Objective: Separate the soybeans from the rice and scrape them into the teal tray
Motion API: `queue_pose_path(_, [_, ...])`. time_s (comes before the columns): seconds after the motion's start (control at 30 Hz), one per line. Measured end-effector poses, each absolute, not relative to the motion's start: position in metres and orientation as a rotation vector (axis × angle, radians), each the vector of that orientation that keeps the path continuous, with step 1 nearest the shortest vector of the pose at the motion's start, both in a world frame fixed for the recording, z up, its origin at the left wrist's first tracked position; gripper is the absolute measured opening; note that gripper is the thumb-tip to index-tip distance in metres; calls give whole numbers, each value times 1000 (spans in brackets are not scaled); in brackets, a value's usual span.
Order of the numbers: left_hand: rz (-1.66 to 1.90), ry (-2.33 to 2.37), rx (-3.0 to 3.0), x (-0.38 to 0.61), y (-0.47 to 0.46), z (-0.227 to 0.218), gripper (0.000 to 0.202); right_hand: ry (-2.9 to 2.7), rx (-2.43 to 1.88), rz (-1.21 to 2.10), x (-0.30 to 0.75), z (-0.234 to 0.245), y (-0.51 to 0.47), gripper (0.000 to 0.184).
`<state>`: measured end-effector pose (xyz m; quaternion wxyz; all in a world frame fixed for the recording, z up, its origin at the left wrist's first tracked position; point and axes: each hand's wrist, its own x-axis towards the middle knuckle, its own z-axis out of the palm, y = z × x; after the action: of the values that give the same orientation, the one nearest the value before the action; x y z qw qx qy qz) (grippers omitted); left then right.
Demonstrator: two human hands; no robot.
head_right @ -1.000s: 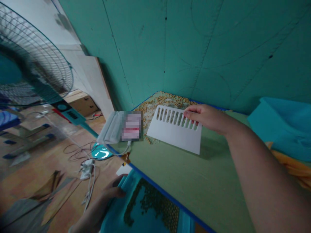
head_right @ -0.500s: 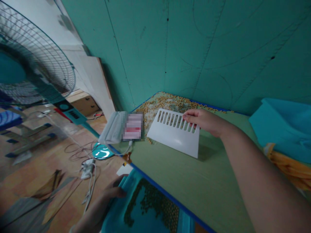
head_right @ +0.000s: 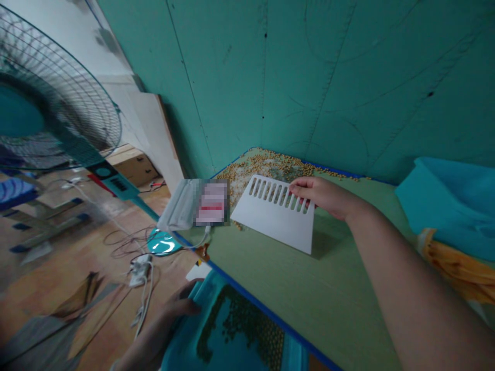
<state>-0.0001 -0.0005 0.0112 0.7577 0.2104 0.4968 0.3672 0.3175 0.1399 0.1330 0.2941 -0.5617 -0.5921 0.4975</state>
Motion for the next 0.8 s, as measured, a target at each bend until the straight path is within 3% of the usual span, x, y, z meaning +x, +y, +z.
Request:
queue_pose_path(0.37, [792, 1084, 496, 2, 1, 19, 32, -1608, -1492, 1358, 316, 134, 138, 18])
queue_pose_path(0.8, [833, 1085, 466, -2, -3, 10, 37, -1606, -1507, 1419, 318, 128, 140, 18])
